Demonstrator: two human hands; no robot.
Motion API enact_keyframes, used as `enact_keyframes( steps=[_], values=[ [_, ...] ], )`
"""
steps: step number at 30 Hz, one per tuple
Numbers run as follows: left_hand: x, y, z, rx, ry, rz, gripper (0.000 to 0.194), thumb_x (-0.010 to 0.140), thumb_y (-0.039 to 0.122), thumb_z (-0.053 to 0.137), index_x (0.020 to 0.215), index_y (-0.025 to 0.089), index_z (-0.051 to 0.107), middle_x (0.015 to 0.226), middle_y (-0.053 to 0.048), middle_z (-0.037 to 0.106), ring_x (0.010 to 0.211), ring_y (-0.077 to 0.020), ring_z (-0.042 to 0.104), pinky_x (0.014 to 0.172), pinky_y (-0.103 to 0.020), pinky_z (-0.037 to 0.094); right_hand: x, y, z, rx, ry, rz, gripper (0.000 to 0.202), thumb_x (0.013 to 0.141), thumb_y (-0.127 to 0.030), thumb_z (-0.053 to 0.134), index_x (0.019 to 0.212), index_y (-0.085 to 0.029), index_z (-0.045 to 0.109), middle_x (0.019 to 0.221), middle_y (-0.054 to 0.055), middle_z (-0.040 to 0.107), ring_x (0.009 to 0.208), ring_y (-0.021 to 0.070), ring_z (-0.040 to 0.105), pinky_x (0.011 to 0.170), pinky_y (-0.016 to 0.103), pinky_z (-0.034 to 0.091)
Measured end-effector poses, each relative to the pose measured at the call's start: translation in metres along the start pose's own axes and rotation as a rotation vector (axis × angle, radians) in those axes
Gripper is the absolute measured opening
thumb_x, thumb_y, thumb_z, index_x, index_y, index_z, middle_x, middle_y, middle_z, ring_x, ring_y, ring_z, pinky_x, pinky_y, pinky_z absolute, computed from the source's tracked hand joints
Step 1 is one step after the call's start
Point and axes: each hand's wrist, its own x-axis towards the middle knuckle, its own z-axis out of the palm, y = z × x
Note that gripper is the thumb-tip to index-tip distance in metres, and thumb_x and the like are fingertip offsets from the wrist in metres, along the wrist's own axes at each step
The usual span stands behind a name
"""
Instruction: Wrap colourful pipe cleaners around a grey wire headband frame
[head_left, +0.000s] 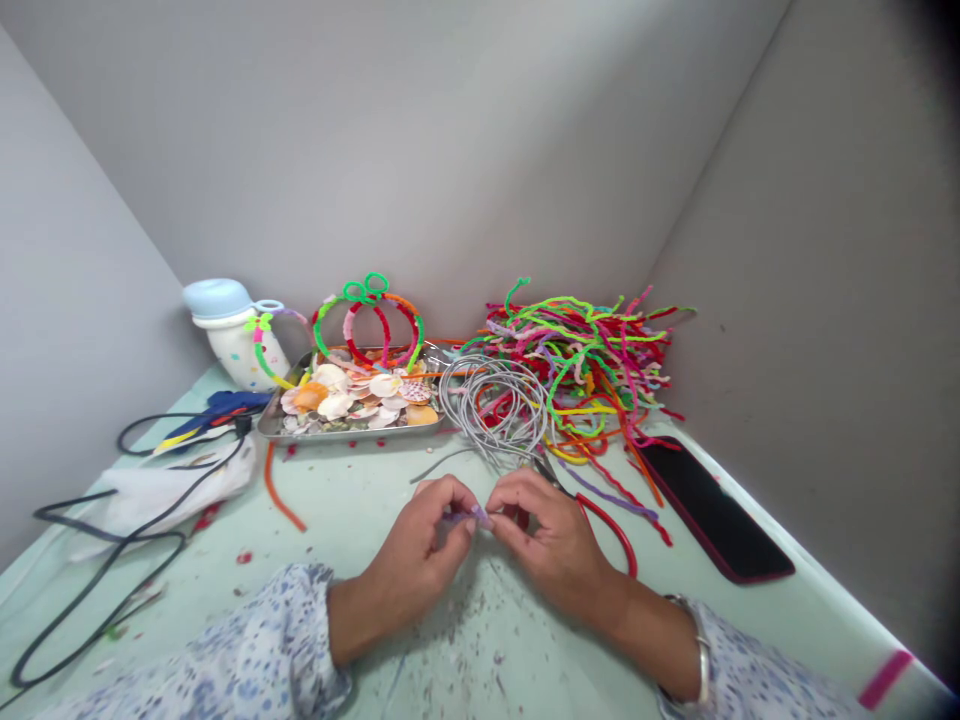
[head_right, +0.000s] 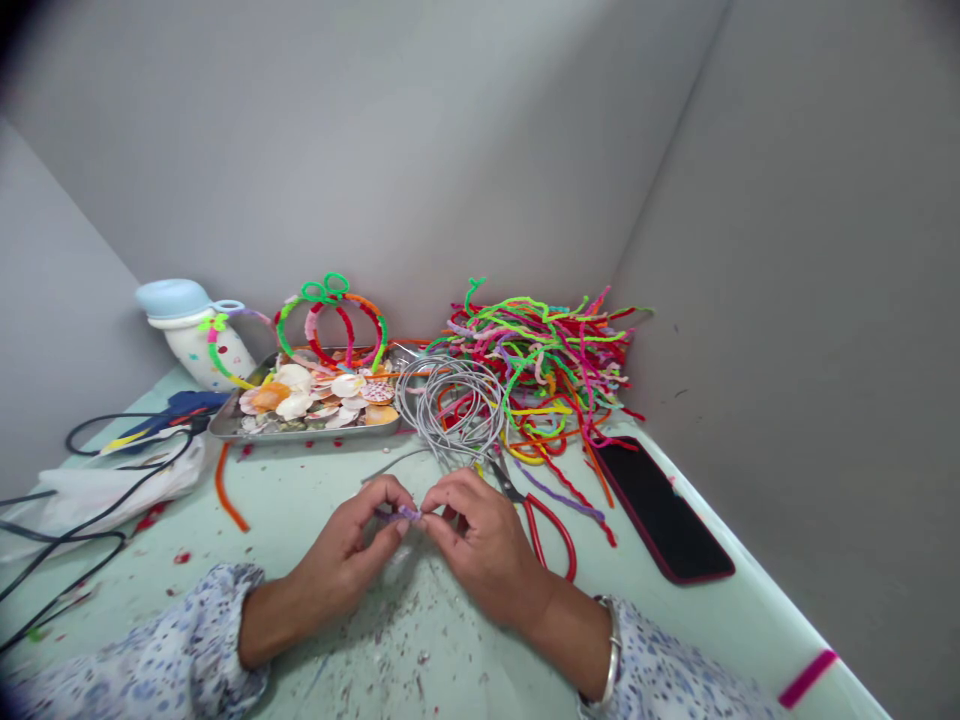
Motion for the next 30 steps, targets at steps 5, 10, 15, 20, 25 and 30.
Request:
enact_keyframes(
  steps=[5,10,15,20,25,30],
  values=[
    [-0.0007,-0.001,0.0003,0.035,0.024,-0.01,0.005,0.087,0.019,0.051,0.088,0.019,0.056,0.084,-0.003,0.058,0.081,-0.0189,0.052,0.07,-0.03,0.04,0.0017,0.0011,-0.0007,-0.009,-0.019,0.011,0.013,0.085,-0.012,0.064,0.092,-0.023,0.065,0.09,0.001,0.062,0.076,0.0142,0.059,0.068,0.026,0.05],
    [0.0006,-0.0003,0.0008,0.054,0.037,-0.024,0.004,0.085,0.016,0.054,0.087,0.019,0.056,0.084,-0.003,0.058,0.08,-0.0186,0.053,0.069,-0.029,0.041,0.0019,0.0007,-0.0014,-0.017,-0.026,-0.008,0.015,0.087,-0.012,0.061,0.095,-0.023,0.066,0.09,0.002,0.063,0.079,0.0152,0.06,0.069,0.027,0.049],
    [0.001,0.0013,0.0017,0.083,0.066,-0.021,0.003,0.083,0.017,0.055,0.085,0.019,0.056,0.084,-0.003,0.058,0.084,-0.02,0.053,0.073,-0.032,0.042,0.0019,-0.0011,-0.0023,-0.02,-0.026,-0.031,0.015,0.088,-0.012,0.057,0.096,-0.022,0.065,0.091,0.003,0.063,0.083,0.0167,0.06,0.073,0.029,0.049],
    [0.0005,0.0019,0.0017,0.09,0.086,-0.027,0.004,0.085,0.022,0.056,0.084,0.019,0.058,0.083,-0.004,0.059,0.084,-0.0206,0.053,0.075,-0.033,0.042,0.0028,-0.0023,-0.0031,-0.014,-0.026,-0.044,0.016,0.091,-0.012,0.053,0.097,-0.022,0.063,0.09,0.003,0.063,0.084,0.0173,0.06,0.075,0.031,0.049],
    [0.0009,0.0009,0.0018,0.094,0.099,-0.025,0.006,0.085,0.024,0.057,0.082,0.019,0.059,0.082,-0.003,0.06,0.082,-0.02,0.053,0.073,-0.031,0.042,0.002,-0.0023,-0.0036,-0.018,-0.034,-0.037,0.015,0.091,-0.012,0.052,0.095,-0.021,0.062,0.088,0.003,0.062,0.082,0.0171,0.06,0.073,0.03,0.048],
    [0.0012,-0.0001,0.0016,0.103,0.095,-0.011,0.004,0.085,0.021,0.057,0.083,0.019,0.059,0.083,-0.003,0.06,0.084,-0.0201,0.054,0.074,-0.032,0.043,0.002,-0.0032,-0.0034,-0.017,-0.041,-0.04,0.015,0.091,-0.011,0.051,0.094,-0.021,0.062,0.087,0.003,0.062,0.081,0.0169,0.059,0.072,0.03,0.047]
  ],
)
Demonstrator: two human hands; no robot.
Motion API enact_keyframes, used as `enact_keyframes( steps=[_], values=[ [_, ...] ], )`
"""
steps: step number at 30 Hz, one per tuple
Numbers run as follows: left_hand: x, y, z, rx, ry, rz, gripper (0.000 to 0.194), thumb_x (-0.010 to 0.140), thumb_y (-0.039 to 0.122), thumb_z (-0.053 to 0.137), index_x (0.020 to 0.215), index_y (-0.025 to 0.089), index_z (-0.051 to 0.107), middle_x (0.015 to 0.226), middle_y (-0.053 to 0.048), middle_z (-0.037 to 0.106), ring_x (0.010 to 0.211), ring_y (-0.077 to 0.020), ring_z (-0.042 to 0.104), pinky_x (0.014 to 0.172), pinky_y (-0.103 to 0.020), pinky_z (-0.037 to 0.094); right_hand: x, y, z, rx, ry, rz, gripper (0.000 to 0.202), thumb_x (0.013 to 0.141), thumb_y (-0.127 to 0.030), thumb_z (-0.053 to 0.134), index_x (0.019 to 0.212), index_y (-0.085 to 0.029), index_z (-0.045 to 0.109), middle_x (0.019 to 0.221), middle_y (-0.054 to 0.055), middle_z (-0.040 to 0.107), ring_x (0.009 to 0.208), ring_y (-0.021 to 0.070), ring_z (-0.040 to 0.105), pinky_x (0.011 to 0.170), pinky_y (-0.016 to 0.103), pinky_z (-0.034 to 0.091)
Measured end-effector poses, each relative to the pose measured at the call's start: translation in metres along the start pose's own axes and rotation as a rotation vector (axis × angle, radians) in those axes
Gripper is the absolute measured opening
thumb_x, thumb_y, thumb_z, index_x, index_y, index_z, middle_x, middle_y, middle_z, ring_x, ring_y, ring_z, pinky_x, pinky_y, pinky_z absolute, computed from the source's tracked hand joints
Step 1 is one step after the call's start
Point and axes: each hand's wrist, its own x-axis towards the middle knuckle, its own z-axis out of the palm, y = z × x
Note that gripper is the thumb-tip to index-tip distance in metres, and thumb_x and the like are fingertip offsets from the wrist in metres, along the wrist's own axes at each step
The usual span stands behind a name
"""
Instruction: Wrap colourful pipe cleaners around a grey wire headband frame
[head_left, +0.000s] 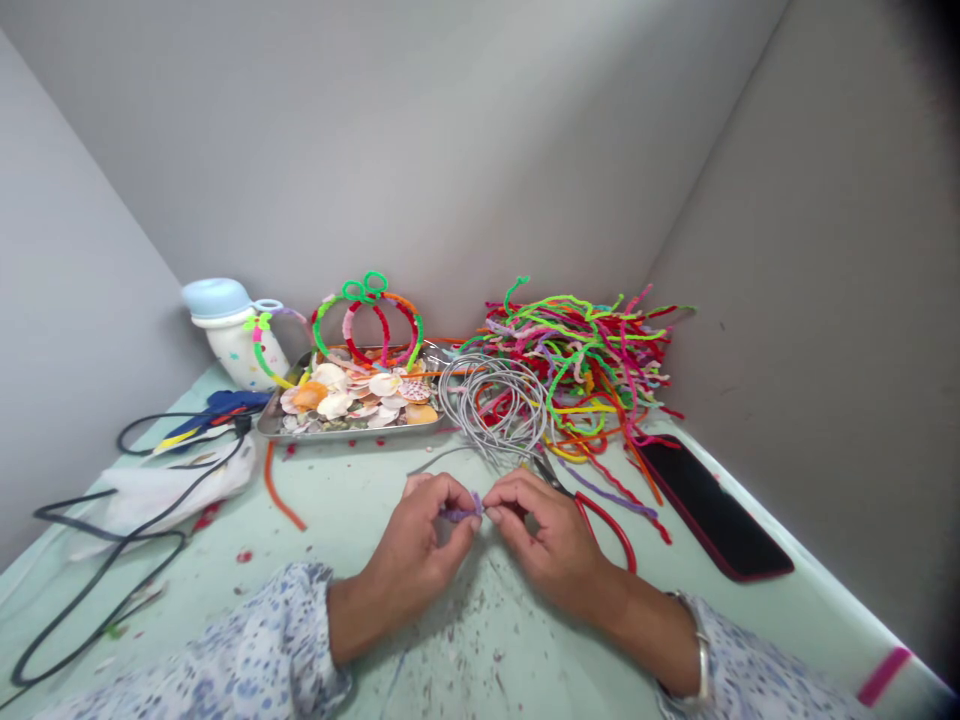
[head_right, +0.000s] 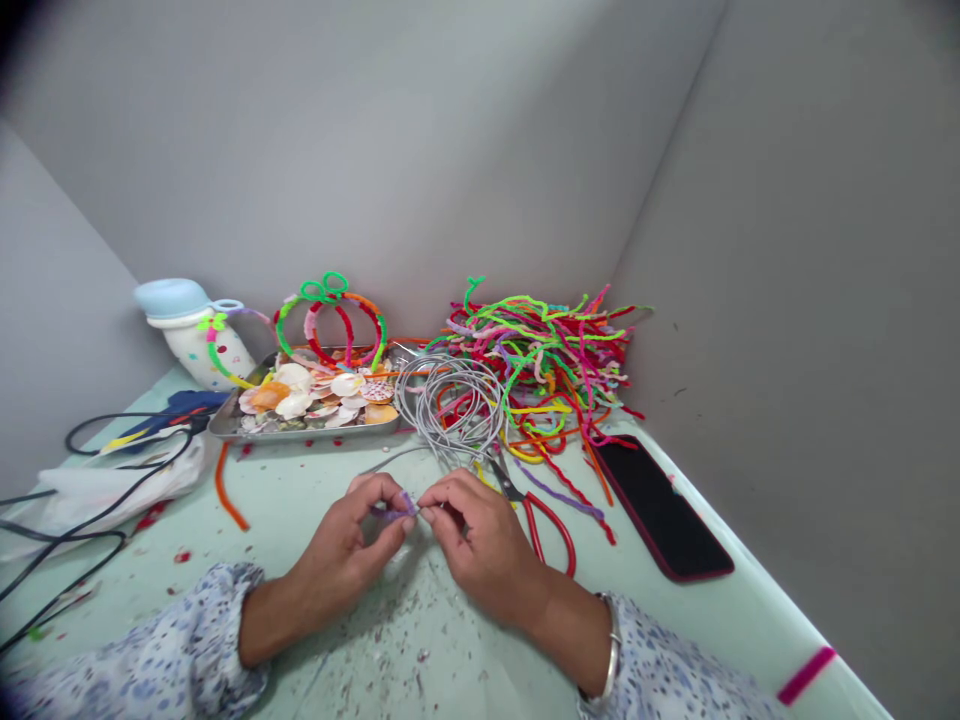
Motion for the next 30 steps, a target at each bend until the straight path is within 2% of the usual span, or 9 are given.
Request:
enact_keyframes(
  steps=[19,26,30],
  values=[
    [0.0003,0.0024,0.0007,0.011,-0.003,-0.022,0.004,0.084,0.019,0.056,0.08,0.019,0.057,0.079,-0.002,0.057,0.08,-0.0195,0.052,0.07,-0.031,0.042,-0.0015,0.0008,0.0019,-0.013,0.009,-0.002,0.016,0.088,-0.009,0.054,0.095,-0.02,0.063,0.087,0.003,0.062,0.08,0.0163,0.059,0.071,0.028,0.046],
    [0.001,-0.0028,0.0016,0.048,0.025,0.04,0.002,0.084,0.02,0.057,0.086,0.019,0.057,0.084,-0.003,0.06,0.086,-0.0216,0.051,0.077,-0.035,0.041,-0.0002,0.0019,0.0016,-0.026,0.028,0.046,0.014,0.088,-0.01,0.055,0.092,-0.02,0.063,0.086,0.002,0.063,0.079,0.0157,0.059,0.07,0.026,0.045],
    [0.0015,-0.003,0.0016,0.068,0.037,0.076,0.004,0.085,0.023,0.06,0.083,0.02,0.058,0.08,-0.002,0.061,0.082,-0.0209,0.052,0.078,-0.036,0.039,0.0002,0.0021,0.0015,-0.029,0.025,0.045,0.013,0.089,-0.011,0.055,0.092,-0.02,0.063,0.085,0.002,0.063,0.079,0.0156,0.059,0.07,0.027,0.045]
  ],
)
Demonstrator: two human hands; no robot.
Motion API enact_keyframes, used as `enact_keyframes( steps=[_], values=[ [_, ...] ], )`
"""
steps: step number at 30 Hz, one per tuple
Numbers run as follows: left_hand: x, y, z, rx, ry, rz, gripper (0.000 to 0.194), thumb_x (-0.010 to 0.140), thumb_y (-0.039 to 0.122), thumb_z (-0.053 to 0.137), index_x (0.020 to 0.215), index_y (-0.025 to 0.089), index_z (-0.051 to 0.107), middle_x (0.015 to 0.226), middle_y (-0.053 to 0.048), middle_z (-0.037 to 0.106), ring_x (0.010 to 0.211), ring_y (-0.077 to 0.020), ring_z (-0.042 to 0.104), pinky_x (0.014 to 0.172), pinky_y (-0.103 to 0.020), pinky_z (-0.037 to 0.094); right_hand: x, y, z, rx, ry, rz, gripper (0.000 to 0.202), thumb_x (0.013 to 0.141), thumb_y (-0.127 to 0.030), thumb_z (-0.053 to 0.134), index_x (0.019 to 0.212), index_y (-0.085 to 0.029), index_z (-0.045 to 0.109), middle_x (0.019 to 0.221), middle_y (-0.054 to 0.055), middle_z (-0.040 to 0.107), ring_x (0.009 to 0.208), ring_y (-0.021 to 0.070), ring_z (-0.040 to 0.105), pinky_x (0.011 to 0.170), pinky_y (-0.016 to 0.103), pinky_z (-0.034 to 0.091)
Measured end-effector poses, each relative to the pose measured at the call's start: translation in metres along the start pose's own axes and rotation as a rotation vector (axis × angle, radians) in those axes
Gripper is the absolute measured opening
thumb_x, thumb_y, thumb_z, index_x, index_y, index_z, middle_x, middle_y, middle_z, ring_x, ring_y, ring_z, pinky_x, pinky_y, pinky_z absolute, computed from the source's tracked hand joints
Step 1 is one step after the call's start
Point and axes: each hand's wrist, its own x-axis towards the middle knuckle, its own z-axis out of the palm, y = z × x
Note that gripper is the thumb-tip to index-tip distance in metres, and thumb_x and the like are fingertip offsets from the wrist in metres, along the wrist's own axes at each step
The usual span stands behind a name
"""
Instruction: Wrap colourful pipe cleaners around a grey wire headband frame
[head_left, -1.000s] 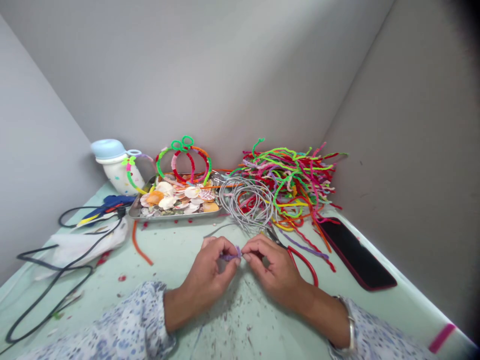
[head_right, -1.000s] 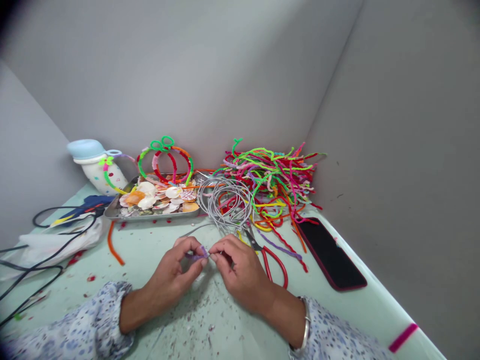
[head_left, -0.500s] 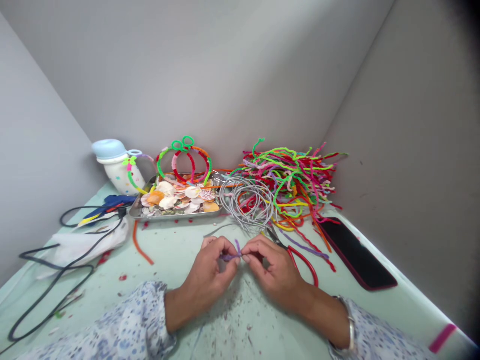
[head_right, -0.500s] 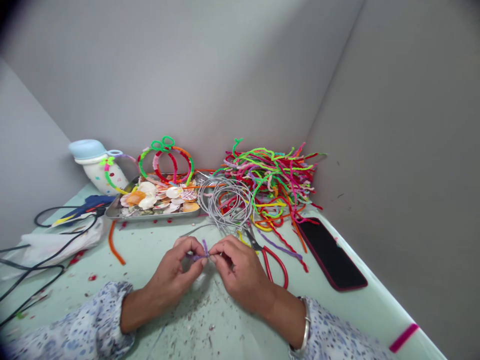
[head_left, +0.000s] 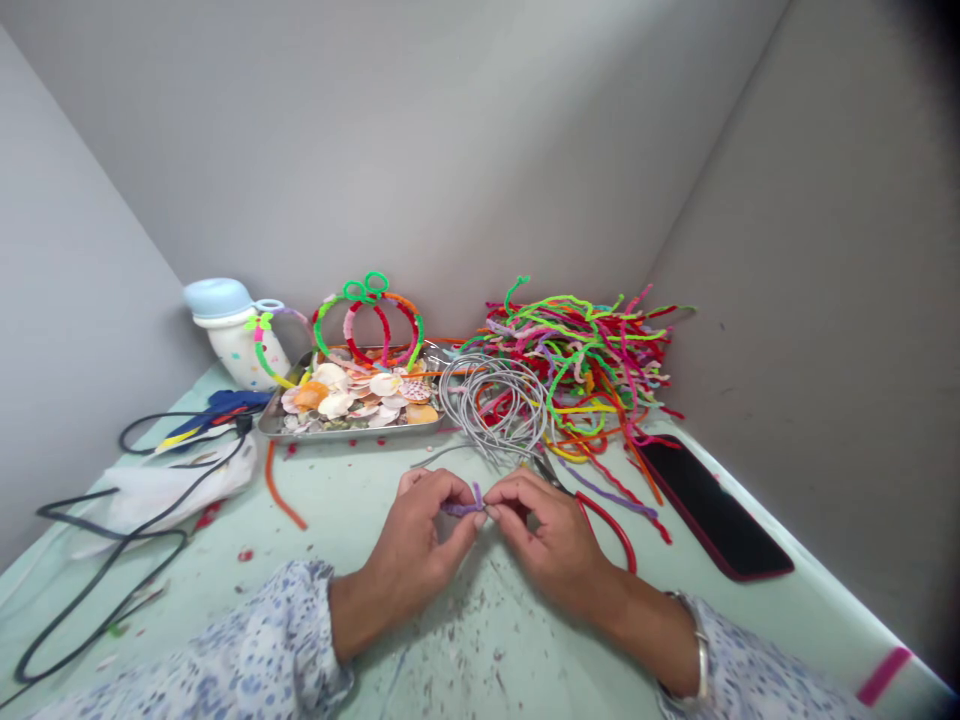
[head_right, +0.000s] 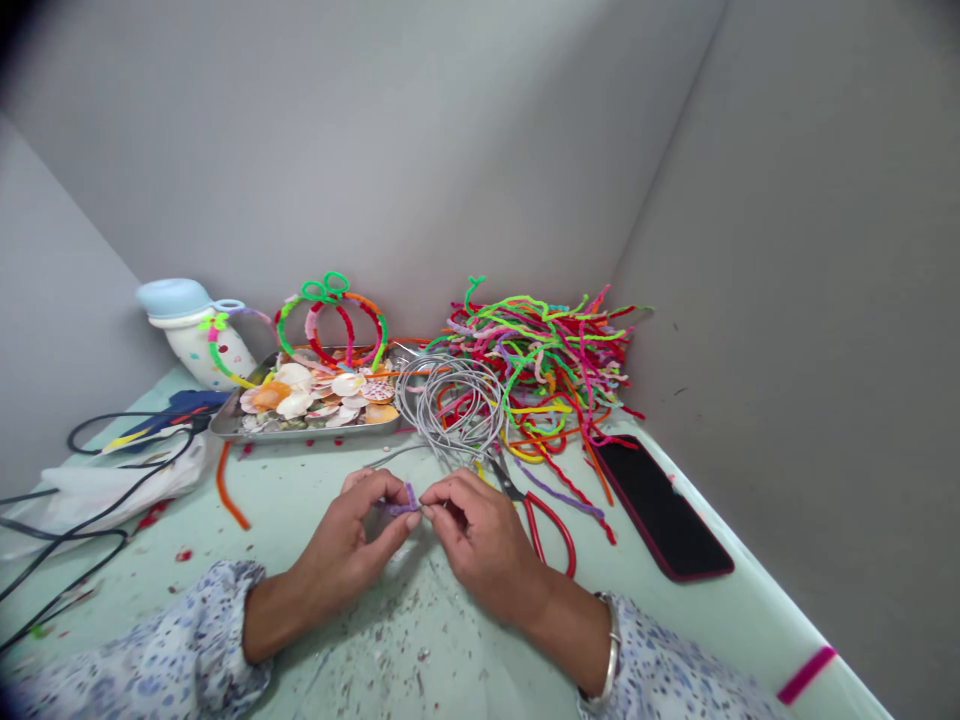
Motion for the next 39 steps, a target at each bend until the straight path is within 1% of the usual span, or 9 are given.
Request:
enact_keyframes(
  steps=[5,9,20,24,30,36,39],
  values=[
    [0.0001,0.0028,-0.0001,-0.005,0.014,0.019,0.011,0.085,0.023,0.058,0.075,0.019,0.055,0.073,0.0,0.058,0.076,-0.019,0.051,0.076,-0.035,0.038,-0.0023,-0.0011,0.0002,0.009,-0.009,-0.022,0.013,0.089,-0.01,0.054,0.092,-0.021,0.062,0.086,0.002,0.063,0.079,0.0157,0.059,0.071,0.027,0.045],
    [-0.0005,0.0037,-0.0006,-0.035,0.001,0.012,0.014,0.086,0.024,0.057,0.074,0.019,0.054,0.072,0.0,0.057,0.075,-0.0189,0.05,0.073,-0.034,0.038,-0.0034,-0.0012,0.0007,-0.004,-0.014,-0.016,0.013,0.088,-0.011,0.054,0.094,-0.02,0.061,0.083,0.001,0.061,0.074,0.0149,0.057,0.068,0.027,0.044],
    [-0.0011,0.0044,-0.0033,-0.146,-0.028,-0.08,0.017,0.085,0.026,0.057,0.07,0.02,0.054,0.073,-0.001,0.056,0.079,-0.0197,0.051,0.071,-0.032,0.038,-0.0031,-0.0019,0.0005,-0.003,-0.023,-0.044,0.011,0.088,-0.012,0.053,0.092,-0.02,0.058,0.081,0.001,0.059,0.071,0.0141,0.056,0.065,0.026,0.043],
    [0.0004,0.0038,-0.0025,-0.102,-0.036,-0.084,0.015,0.086,0.028,0.057,0.074,0.02,0.056,0.075,-0.001,0.058,0.08,-0.02,0.051,0.073,-0.033,0.039,-0.0036,0.0003,0.0013,-0.01,-0.011,-0.011,0.011,0.088,-0.012,0.053,0.091,-0.021,0.058,0.081,0.001,0.06,0.071,0.0144,0.056,0.066,0.026,0.044],
    [0.0024,0.0012,-0.0006,-0.003,-0.024,-0.017,0.009,0.085,0.027,0.061,0.084,0.02,0.057,0.082,-0.002,0.06,0.083,-0.0207,0.052,0.077,-0.035,0.04,-0.0044,0.0047,0.0031,-0.018,0.029,0.045,0.008,0.089,-0.015,0.054,0.093,-0.021,0.058,0.084,0.001,0.061,0.072,0.0146,0.057,0.066,0.026,0.045],
    [0.001,0.0011,-0.0004,-0.008,-0.005,-0.028,0.008,0.085,0.023,0.06,0.078,0.02,0.057,0.077,-0.001,0.06,0.08,-0.0198,0.052,0.075,-0.034,0.04,-0.0025,0.0023,0.0023,-0.031,0.005,0.045,0.007,0.089,-0.015,0.054,0.091,-0.021,0.058,0.081,0.001,0.06,0.07,0.015,0.056,0.065,0.027,0.045],
    [-0.0002,0.0014,-0.0006,-0.022,0.005,-0.011,0.009,0.085,0.021,0.06,0.076,0.02,0.056,0.075,-0.001,0.059,0.079,-0.0194,0.052,0.074,-0.033,0.04,-0.0022,-0.0001,0.0018,-0.023,-0.007,0.029,0.009,0.088,-0.014,0.054,0.09,-0.021,0.058,0.081,0.001,0.06,0.071,0.0152,0.056,0.065,0.027,0.045]
  ],
)
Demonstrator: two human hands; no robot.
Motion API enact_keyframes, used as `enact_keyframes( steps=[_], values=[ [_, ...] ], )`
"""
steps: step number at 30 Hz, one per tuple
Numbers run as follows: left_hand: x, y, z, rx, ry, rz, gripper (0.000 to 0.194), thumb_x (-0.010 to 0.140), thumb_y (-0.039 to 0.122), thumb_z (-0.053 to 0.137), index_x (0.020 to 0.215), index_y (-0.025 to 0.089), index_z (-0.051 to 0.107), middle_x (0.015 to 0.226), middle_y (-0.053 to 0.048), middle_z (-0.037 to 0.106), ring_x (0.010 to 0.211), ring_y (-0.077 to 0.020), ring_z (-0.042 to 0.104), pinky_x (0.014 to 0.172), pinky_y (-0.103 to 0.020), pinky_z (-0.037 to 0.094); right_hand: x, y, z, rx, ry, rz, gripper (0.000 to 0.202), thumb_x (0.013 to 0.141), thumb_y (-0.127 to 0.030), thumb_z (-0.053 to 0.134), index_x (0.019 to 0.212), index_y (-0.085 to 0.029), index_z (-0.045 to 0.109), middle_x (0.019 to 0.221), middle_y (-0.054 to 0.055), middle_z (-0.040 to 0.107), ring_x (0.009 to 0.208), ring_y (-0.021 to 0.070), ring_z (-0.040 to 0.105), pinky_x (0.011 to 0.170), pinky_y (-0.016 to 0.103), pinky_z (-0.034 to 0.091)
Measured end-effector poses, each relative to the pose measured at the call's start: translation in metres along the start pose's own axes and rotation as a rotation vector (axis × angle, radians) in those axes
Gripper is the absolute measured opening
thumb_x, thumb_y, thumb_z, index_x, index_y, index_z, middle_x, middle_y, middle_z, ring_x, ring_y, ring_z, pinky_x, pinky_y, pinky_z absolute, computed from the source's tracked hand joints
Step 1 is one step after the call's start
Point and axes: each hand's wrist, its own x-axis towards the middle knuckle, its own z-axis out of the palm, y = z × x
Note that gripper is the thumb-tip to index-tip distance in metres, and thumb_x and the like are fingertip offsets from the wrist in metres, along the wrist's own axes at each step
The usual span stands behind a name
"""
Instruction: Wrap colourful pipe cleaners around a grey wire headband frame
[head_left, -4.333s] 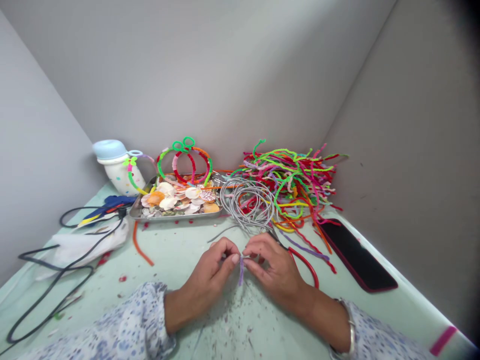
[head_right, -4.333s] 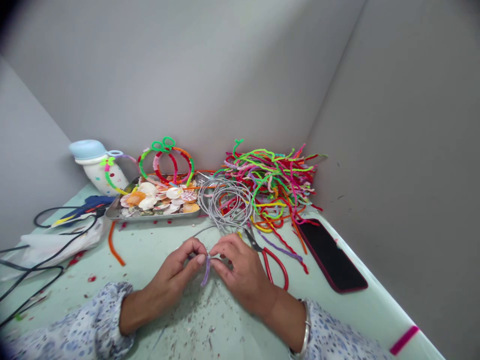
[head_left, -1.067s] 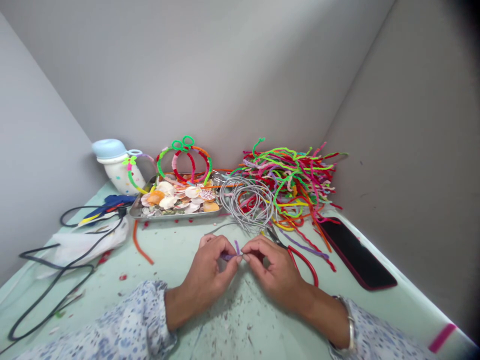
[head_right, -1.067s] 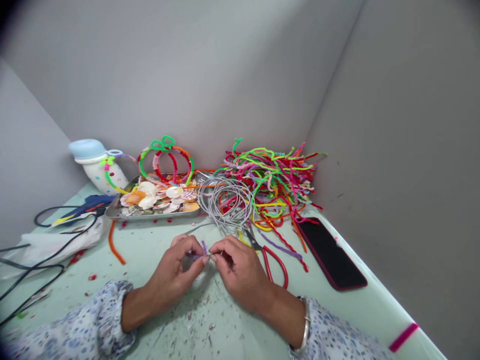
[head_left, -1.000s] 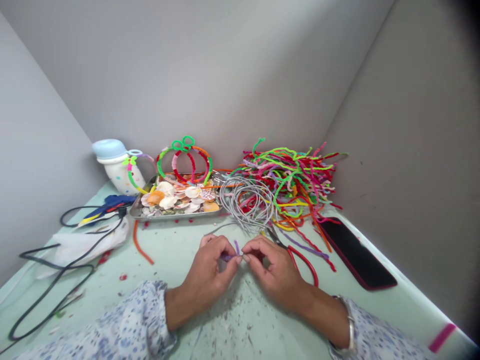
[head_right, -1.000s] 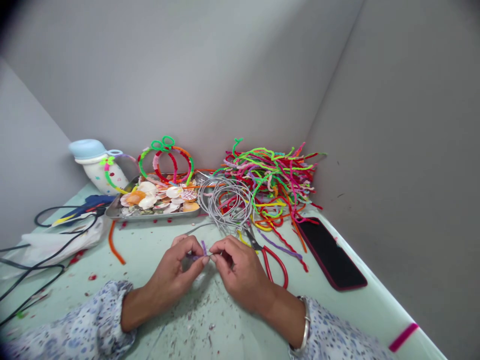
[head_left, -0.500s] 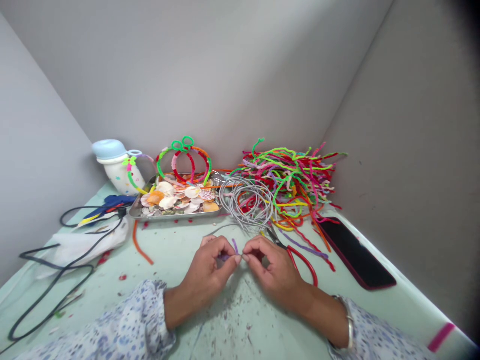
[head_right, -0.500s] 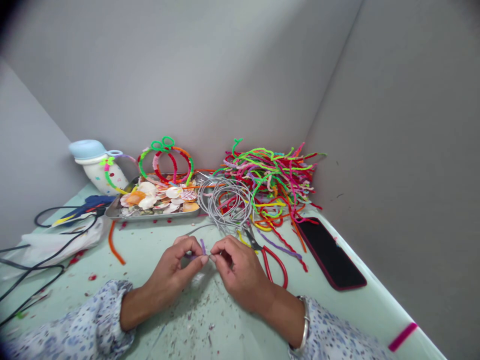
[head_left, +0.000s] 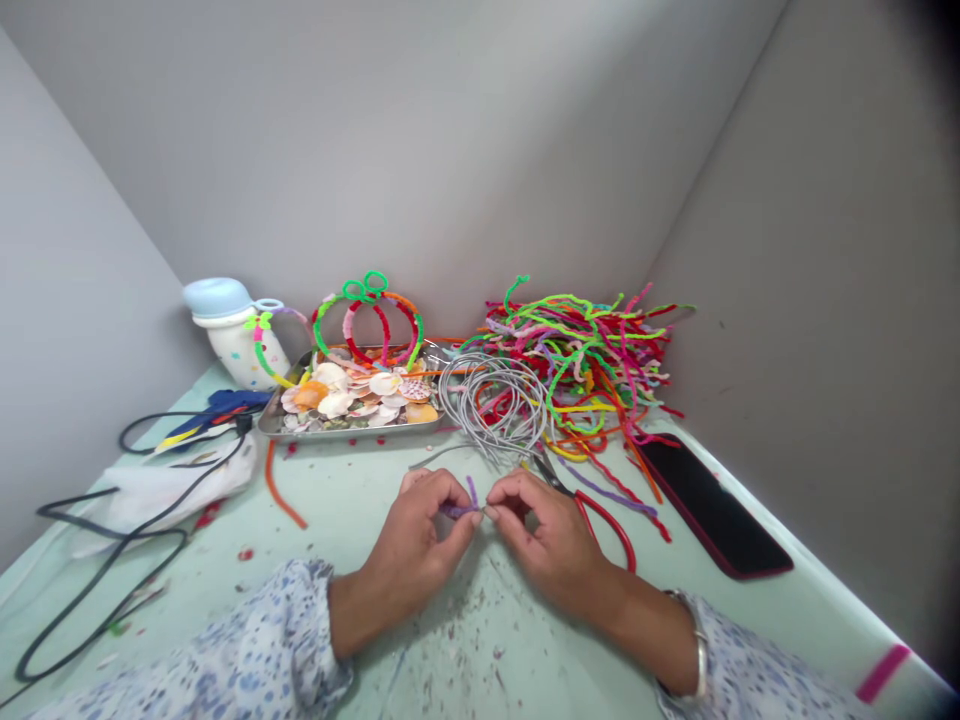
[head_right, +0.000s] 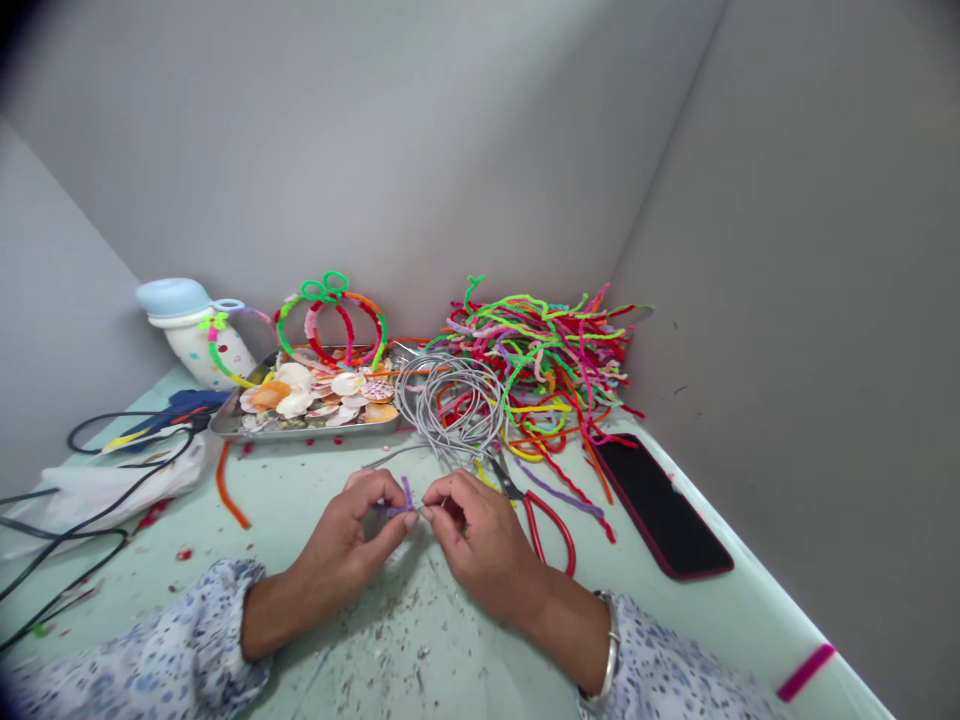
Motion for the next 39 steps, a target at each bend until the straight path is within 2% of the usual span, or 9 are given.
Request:
enact_keyframes(
  steps=[3,8,12,17,23,39],
  values=[
    [-0.0011,0.0006,-0.0009,-0.029,0.014,0.013,0.01,0.085,0.021,0.06,0.076,0.02,0.056,0.076,-0.001,0.059,0.079,-0.019,0.052,0.073,-0.032,0.041,0.0002,-0.0019,-0.0002,0.013,0.013,-0.031,0.011,0.088,-0.013,0.054,0.093,-0.021,0.059,0.084,0.002,0.06,0.072,0.0155,0.057,0.065,0.028,0.047],
    [-0.0016,0.0001,-0.0024,-0.057,0.034,-0.003,0.01,0.087,0.023,0.059,0.078,0.019,0.057,0.078,-0.001,0.059,0.08,-0.0185,0.054,0.074,-0.031,0.042,0.0025,-0.0009,-0.0011,0.041,0.059,-0.016,0.017,0.089,-0.014,0.055,0.103,-0.021,0.06,0.104,0.006,0.058,0.078,0.0152,0.059,0.07,0.028,0.05],
    [-0.0015,-0.0014,-0.0017,-0.031,0.063,0.015,0.008,0.088,0.027,0.06,0.084,0.02,0.057,0.083,-0.002,0.059,0.083,-0.0194,0.054,0.077,-0.033,0.042,0.0043,0.0014,-0.0025,0.053,0.052,0.008,0.009,0.09,-0.017,0.057,0.096,-0.022,0.062,0.096,0.004,0.059,0.085,0.0171,0.058,0.072,0.029,0.048],
    [-0.002,0.0014,-0.0026,-0.014,0.125,0.088,0.014,0.087,0.021,0.061,0.098,0.022,0.054,0.093,-0.004,0.058,0.091,-0.0208,0.054,0.083,-0.035,0.044,0.0038,0.0021,-0.0021,0.073,0.068,0.047,0.007,0.091,-0.018,0.056,0.093,-0.022,0.062,0.09,0.002,0.059,0.078,0.0156,0.056,0.068,0.027,0.046],
    [-0.0011,0.0047,-0.0047,0.003,0.149,0.224,0.012,0.088,0.013,0.058,0.094,0.023,0.058,0.093,-0.003,0.061,0.094,-0.0204,0.055,0.086,-0.036,0.042,0.0039,0.0018,-0.0015,0.083,0.069,0.076,0.007,0.091,-0.017,0.057,0.092,-0.022,0.062,0.086,0.001,0.059,0.076,0.0152,0.056,0.067,0.027,0.045],
    [-0.0007,-0.0001,-0.003,0.008,0.203,0.214,0.015,0.085,0.012,0.063,0.093,0.024,0.068,0.089,-0.003,0.065,0.091,-0.0199,0.058,0.081,-0.035,0.046,0.0035,0.0018,-0.0009,0.08,0.048,0.064,0.007,0.091,-0.018,0.057,0.09,-0.022,0.062,0.084,0.001,0.058,0.075,0.0152,0.056,0.066,0.027,0.045]
  ],
)
